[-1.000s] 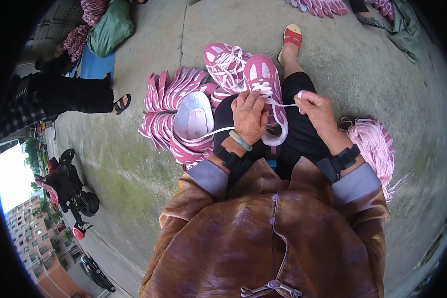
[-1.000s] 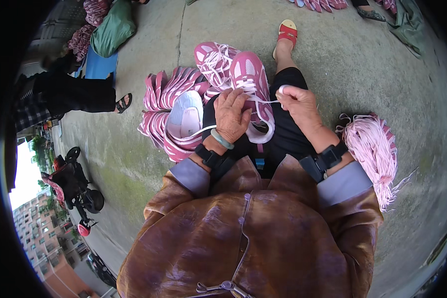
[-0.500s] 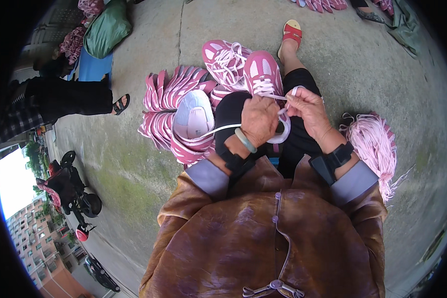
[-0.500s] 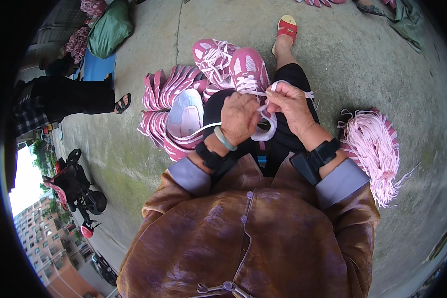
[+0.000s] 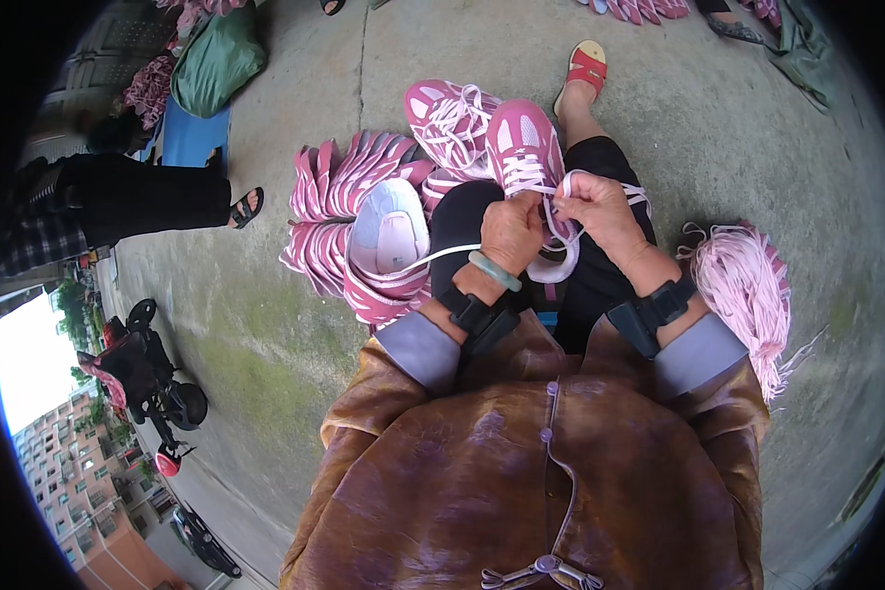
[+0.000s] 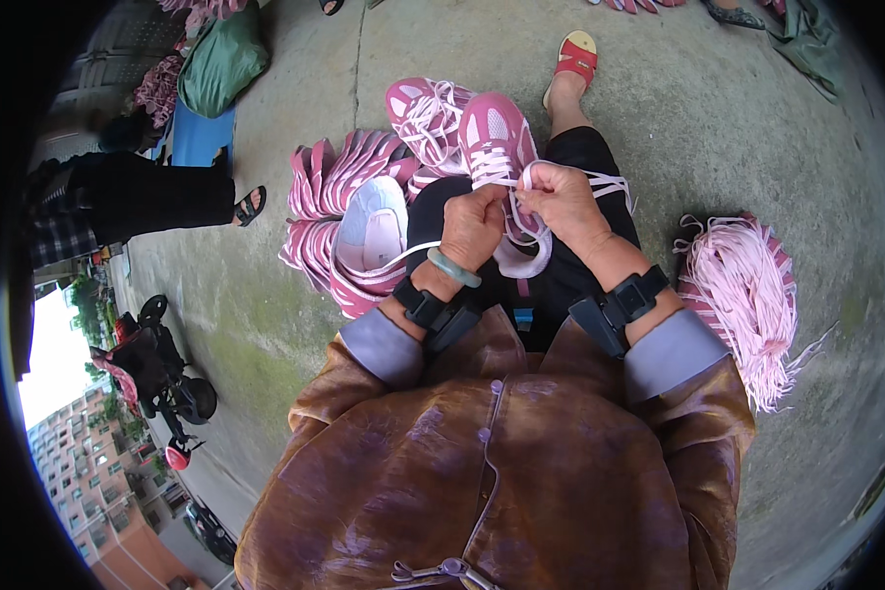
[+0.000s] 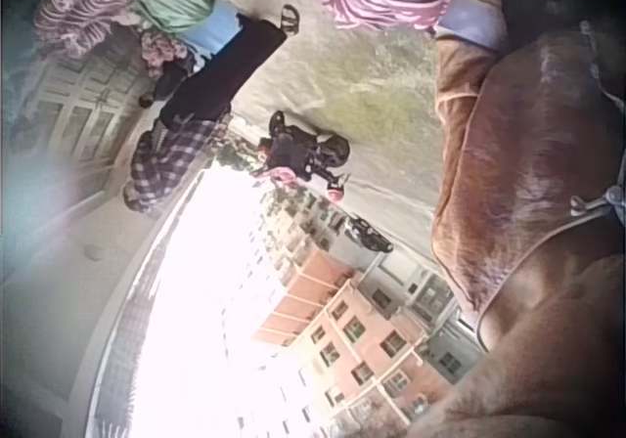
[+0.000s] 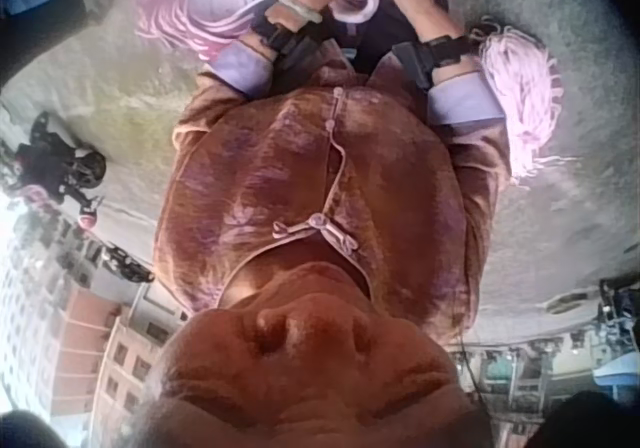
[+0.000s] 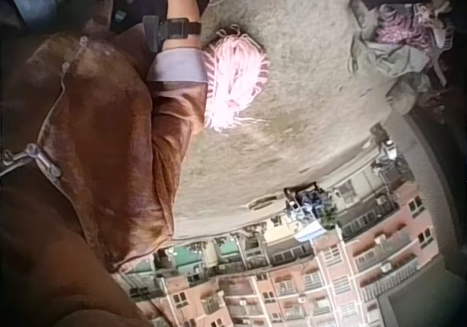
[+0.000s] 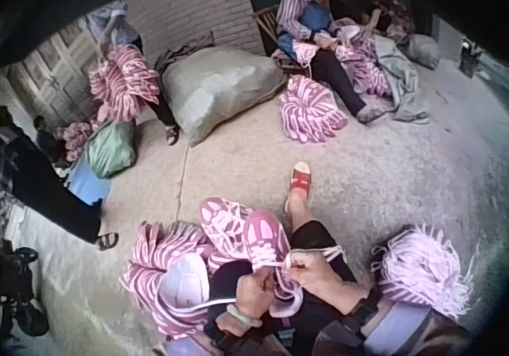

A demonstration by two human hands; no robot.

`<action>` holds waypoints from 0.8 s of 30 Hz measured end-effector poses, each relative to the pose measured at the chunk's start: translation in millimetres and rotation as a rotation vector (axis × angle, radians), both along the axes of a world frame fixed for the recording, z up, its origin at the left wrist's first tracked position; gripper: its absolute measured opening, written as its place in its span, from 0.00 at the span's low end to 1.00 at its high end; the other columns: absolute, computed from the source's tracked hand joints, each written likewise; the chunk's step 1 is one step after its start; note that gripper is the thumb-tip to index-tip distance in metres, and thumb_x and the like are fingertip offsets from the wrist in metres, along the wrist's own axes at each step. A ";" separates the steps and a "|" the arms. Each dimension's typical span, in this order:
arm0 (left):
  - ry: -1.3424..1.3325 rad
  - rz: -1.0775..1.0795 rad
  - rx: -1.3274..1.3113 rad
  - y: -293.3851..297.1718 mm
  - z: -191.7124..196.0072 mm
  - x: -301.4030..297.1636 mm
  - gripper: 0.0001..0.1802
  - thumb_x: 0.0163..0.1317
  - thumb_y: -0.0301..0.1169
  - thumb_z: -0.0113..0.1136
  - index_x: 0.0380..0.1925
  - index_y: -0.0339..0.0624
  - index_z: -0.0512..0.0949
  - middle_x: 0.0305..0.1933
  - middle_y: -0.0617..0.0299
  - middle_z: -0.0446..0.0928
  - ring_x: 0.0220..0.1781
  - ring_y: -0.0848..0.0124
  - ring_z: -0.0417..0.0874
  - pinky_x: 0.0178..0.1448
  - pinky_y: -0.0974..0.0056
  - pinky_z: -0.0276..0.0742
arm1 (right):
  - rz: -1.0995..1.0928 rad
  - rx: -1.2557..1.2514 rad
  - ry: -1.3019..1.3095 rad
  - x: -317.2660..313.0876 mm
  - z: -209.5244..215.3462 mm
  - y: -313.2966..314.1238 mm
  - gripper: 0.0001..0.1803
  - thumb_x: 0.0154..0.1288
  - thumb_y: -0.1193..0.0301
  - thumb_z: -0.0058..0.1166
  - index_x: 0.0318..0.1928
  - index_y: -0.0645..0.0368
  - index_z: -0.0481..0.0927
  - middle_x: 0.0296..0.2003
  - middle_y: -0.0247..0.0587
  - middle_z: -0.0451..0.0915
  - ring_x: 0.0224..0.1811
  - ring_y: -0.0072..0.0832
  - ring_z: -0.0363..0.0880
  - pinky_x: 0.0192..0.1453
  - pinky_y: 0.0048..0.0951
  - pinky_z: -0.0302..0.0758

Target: The recorder is lacing several pairs of pink athletic shoes while sitting on the floor in a manufacturing setting.

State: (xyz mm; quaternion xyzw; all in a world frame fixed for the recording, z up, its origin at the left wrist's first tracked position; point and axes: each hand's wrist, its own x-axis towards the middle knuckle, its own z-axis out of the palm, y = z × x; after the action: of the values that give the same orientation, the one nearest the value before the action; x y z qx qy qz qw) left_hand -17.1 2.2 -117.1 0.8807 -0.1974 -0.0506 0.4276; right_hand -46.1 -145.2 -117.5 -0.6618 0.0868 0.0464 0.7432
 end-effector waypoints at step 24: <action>0.678 0.111 -0.318 -11.7 3.1 8.8 0.16 0.51 0.17 0.44 0.41 0.29 0.72 0.19 0.58 0.74 0.13 0.74 0.73 0.16 0.70 0.67 | -0.381 -0.272 -0.038 23.2 -37.4 16.2 0.03 0.48 0.76 0.57 0.24 0.62 0.76 0.16 0.39 0.76 0.18 0.21 0.72 0.24 0.23 0.68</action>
State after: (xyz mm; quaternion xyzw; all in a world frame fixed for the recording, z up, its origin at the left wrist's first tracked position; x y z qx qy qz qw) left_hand -8.4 -9.4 -114.0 0.7459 -0.0019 -0.2847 0.6021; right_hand -22.9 -129.0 -154.9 -0.7282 0.2013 -0.1192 0.6442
